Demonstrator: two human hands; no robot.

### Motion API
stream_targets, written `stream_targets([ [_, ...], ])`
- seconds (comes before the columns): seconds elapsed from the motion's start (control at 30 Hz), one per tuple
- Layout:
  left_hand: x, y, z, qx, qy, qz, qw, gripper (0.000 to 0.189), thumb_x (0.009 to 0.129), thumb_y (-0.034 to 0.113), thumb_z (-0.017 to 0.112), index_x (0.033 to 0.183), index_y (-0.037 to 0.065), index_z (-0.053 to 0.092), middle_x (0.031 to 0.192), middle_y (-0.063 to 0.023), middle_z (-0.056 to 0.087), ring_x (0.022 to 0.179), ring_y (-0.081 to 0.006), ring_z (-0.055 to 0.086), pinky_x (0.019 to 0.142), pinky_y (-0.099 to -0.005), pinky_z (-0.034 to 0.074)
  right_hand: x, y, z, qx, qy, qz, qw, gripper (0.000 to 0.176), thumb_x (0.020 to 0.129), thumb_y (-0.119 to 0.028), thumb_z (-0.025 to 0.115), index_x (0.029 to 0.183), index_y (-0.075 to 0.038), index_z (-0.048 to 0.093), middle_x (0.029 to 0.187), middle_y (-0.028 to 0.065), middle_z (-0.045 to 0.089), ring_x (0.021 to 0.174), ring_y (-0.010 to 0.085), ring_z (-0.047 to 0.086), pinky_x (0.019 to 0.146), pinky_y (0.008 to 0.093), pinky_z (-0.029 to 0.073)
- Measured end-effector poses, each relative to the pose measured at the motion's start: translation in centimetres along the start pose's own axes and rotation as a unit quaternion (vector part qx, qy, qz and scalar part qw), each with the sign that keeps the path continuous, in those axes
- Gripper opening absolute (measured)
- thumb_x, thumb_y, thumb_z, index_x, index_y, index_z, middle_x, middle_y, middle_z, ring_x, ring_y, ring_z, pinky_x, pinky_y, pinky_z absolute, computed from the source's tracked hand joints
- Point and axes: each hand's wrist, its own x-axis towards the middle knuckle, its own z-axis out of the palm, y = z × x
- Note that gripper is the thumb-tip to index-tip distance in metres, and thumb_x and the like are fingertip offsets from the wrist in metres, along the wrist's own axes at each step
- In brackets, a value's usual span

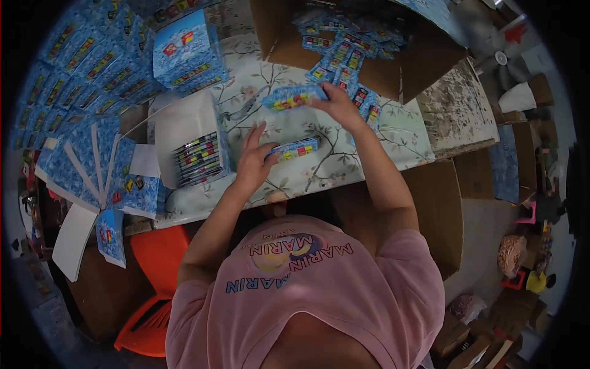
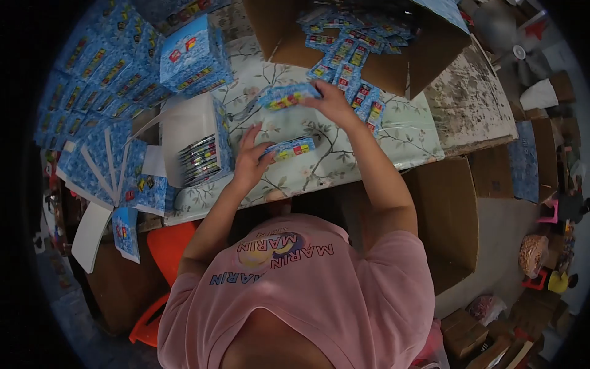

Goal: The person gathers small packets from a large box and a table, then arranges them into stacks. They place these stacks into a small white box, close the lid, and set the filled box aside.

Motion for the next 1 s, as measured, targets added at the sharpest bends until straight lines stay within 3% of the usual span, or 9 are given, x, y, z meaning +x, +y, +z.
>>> stream_targets([
  [0.13, 1.7, 0.9, 0.3, 0.094, 0.067, 0.094, 0.989, 0.019, 0.078, 0.013, 0.066, 0.094, 0.003, 0.065, 0.122, -0.0123, 0.049, 0.109, -0.0286, 0.051, 0.083, -0.0375, 0.045, -4.0, 4.1, -0.7, -0.007, -0.153, 0.113, 0.982, 0.025, 0.084, -0.016, 0.065, 0.103, -0.002, 0.058, 0.086, 0.0027, 0.060, 0.079, 0.0084, 0.053, 0.072, 0.0244, 0.044],
  [0.27, 2.3, -0.1, 1.6, -0.081, -0.078, 0.013, 0.994, 0.019, 0.077, 0.013, 0.066, 0.092, 0.001, 0.064, 0.111, -0.0115, 0.054, 0.098, -0.0302, 0.055, 0.078, -0.0382, 0.046, -5.1, 8.9, -4.7, 0.007, 0.028, 0.036, 0.999, 0.032, 0.085, -0.017, 0.062, 0.112, -0.002, 0.055, 0.090, 0.0074, 0.061, 0.084, 0.0150, 0.057, 0.075, 0.0294, 0.047],
  [0.33, 2.4, 0.0, 1.6, -0.079, -0.103, -0.005, 0.992, 0.018, 0.077, 0.013, 0.066, 0.089, -0.001, 0.063, 0.102, -0.0125, 0.056, 0.088, -0.0316, 0.056, 0.074, -0.0390, 0.046, -5.1, 11.9, -6.7, -0.375, 0.359, -0.064, 0.852, 0.040, 0.079, -0.024, 0.065, 0.114, -0.007, 0.054, 0.097, 0.0139, 0.059, 0.089, 0.0283, 0.056, 0.078, 0.0352, 0.045],
  [0.37, 2.2, 0.1, 1.5, -0.080, -0.101, -0.001, 0.992, 0.018, 0.077, 0.013, 0.066, 0.089, -0.001, 0.063, 0.102, -0.0125, 0.056, 0.088, -0.0316, 0.056, 0.074, -0.0390, 0.046, -5.0, 13.3, -6.0, -0.270, 0.358, 0.014, 0.894, 0.047, 0.078, -0.027, 0.064, 0.119, -0.007, 0.050, 0.111, 0.0205, 0.053, 0.100, 0.0398, 0.050, 0.086, 0.0474, 0.040],
  [0.43, 1.8, 0.3, 1.5, -0.086, -0.075, 0.008, 0.993, 0.019, 0.078, 0.013, 0.065, 0.087, -0.002, 0.061, 0.094, -0.0126, 0.058, 0.083, -0.0321, 0.057, 0.071, -0.0394, 0.046, -3.6, 14.1, -2.4, -0.454, 0.383, -0.030, 0.804, 0.051, 0.076, -0.030, 0.065, 0.118, -0.006, 0.050, 0.118, 0.0204, 0.049, 0.109, 0.0414, 0.044, 0.090, 0.0551, 0.033],
  [0.6, 0.5, 0.2, 0.4, -0.085, -0.098, 0.010, 0.991, 0.019, 0.078, 0.014, 0.065, 0.089, -0.001, 0.062, 0.094, -0.0115, 0.058, 0.084, -0.0313, 0.057, 0.071, -0.0388, 0.047, 1.4, 11.5, 1.9, -0.359, 0.346, -0.103, 0.861, 0.056, 0.070, -0.027, 0.070, 0.118, -0.006, 0.050, 0.125, 0.0186, 0.045, 0.115, 0.0422, 0.040, 0.096, 0.0500, 0.032],
  [0.67, 0.2, 0.1, -0.3, -0.081, -0.099, 0.007, 0.992, 0.019, 0.078, 0.014, 0.065, 0.090, 0.000, 0.062, 0.093, -0.0112, 0.058, 0.084, -0.0311, 0.057, 0.071, -0.0386, 0.047, 2.5, 9.6, 2.1, -0.281, 0.172, -0.099, 0.939, 0.058, 0.072, -0.028, 0.070, 0.121, -0.006, 0.049, 0.126, 0.0198, 0.045, 0.113, 0.0344, 0.045, 0.094, 0.0416, 0.038],
  [0.87, -0.9, 0.3, -0.7, -0.092, -0.098, -0.011, 0.991, 0.020, 0.076, 0.015, 0.066, 0.090, 0.001, 0.063, 0.093, -0.0101, 0.059, 0.086, -0.0294, 0.057, 0.071, -0.0379, 0.047, 3.3, 7.2, 1.3, -0.326, 0.166, -0.015, 0.930, 0.053, 0.067, -0.018, 0.075, 0.112, -0.001, 0.053, 0.086, 0.0116, 0.063, 0.079, 0.0288, 0.061, 0.077, 0.0371, 0.049],
  [1.0, -1.2, 0.3, 0.0, -0.106, -0.090, 0.027, 0.990, 0.019, 0.075, 0.015, 0.067, 0.090, 0.003, 0.065, 0.093, -0.0079, 0.059, 0.092, -0.0288, 0.055, 0.075, -0.0376, 0.046, 2.6, 6.7, -1.3, 0.206, 0.159, 0.070, 0.963, 0.013, 0.081, -0.004, 0.063, 0.093, 0.001, 0.062, 0.087, 0.0053, 0.062, 0.078, 0.0131, 0.058, 0.071, 0.0257, 0.046],
])
